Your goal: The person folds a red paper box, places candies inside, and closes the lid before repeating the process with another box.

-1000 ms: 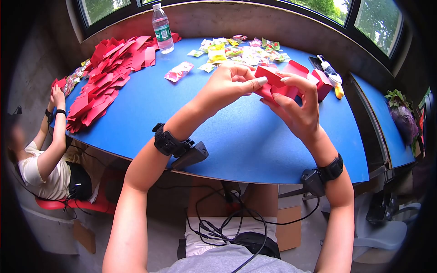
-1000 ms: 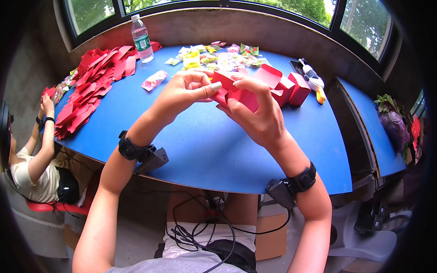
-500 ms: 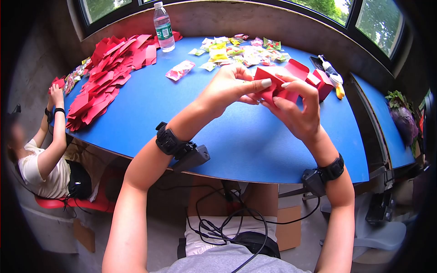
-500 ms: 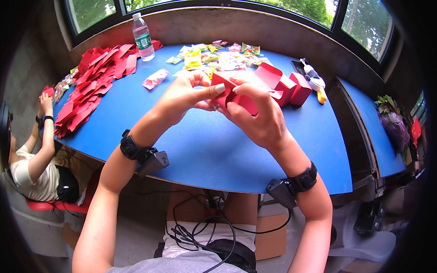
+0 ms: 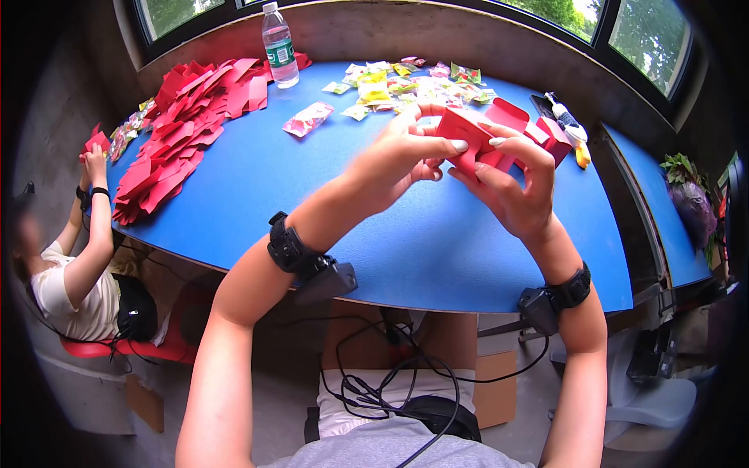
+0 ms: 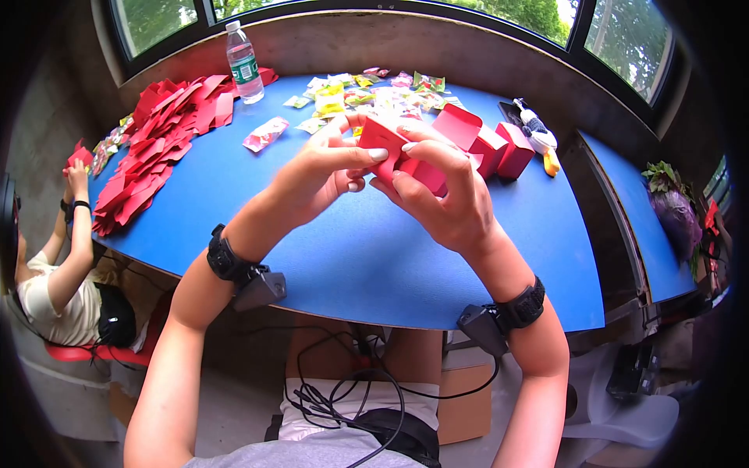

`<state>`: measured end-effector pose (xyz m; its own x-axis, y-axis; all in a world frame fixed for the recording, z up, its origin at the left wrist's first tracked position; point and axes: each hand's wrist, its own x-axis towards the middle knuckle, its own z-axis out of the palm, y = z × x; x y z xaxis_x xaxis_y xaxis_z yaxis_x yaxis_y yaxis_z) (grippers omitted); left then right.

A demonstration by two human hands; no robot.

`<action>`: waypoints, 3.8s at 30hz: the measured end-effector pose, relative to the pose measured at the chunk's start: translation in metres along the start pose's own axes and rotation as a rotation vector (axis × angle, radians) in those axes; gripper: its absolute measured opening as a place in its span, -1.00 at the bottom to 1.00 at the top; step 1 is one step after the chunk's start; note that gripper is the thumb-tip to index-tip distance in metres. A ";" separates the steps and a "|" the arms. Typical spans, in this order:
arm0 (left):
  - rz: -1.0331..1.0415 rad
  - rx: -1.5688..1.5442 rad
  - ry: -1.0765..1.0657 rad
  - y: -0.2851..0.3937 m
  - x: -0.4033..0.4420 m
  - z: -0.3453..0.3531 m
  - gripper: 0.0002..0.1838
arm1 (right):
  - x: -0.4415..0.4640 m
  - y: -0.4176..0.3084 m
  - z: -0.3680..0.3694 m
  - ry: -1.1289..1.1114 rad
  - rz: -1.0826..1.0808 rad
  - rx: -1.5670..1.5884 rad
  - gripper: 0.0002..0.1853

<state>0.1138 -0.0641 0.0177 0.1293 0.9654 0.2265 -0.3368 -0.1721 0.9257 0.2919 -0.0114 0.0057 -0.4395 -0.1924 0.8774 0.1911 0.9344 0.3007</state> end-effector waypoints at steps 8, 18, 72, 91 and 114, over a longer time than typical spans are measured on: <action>-0.092 -0.092 -0.074 -0.002 -0.003 0.006 -0.58 | 0.000 0.000 0.000 -0.015 -0.030 0.012 -0.79; -0.031 0.012 -0.083 -0.008 -0.001 0.004 -0.56 | -0.004 0.000 0.002 -0.097 0.039 0.066 -0.79; 0.226 0.102 -0.224 -0.007 0.003 0.001 -0.38 | 0.003 0.003 0.006 -0.141 0.350 0.137 0.04; 0.258 0.176 -0.282 -0.012 0.004 0.000 -0.34 | 0.003 -0.001 0.007 -0.084 0.276 0.104 0.04; 0.472 0.985 -0.661 0.004 0.023 -0.044 0.19 | -0.013 -0.014 0.022 -0.075 1.605 1.580 -0.49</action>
<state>0.0748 -0.0336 0.0138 0.7194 0.5390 0.4380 0.3179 -0.8162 0.4824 0.2754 -0.0151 -0.0184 -0.7144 0.6997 -0.0093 -0.3044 -0.3227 -0.8962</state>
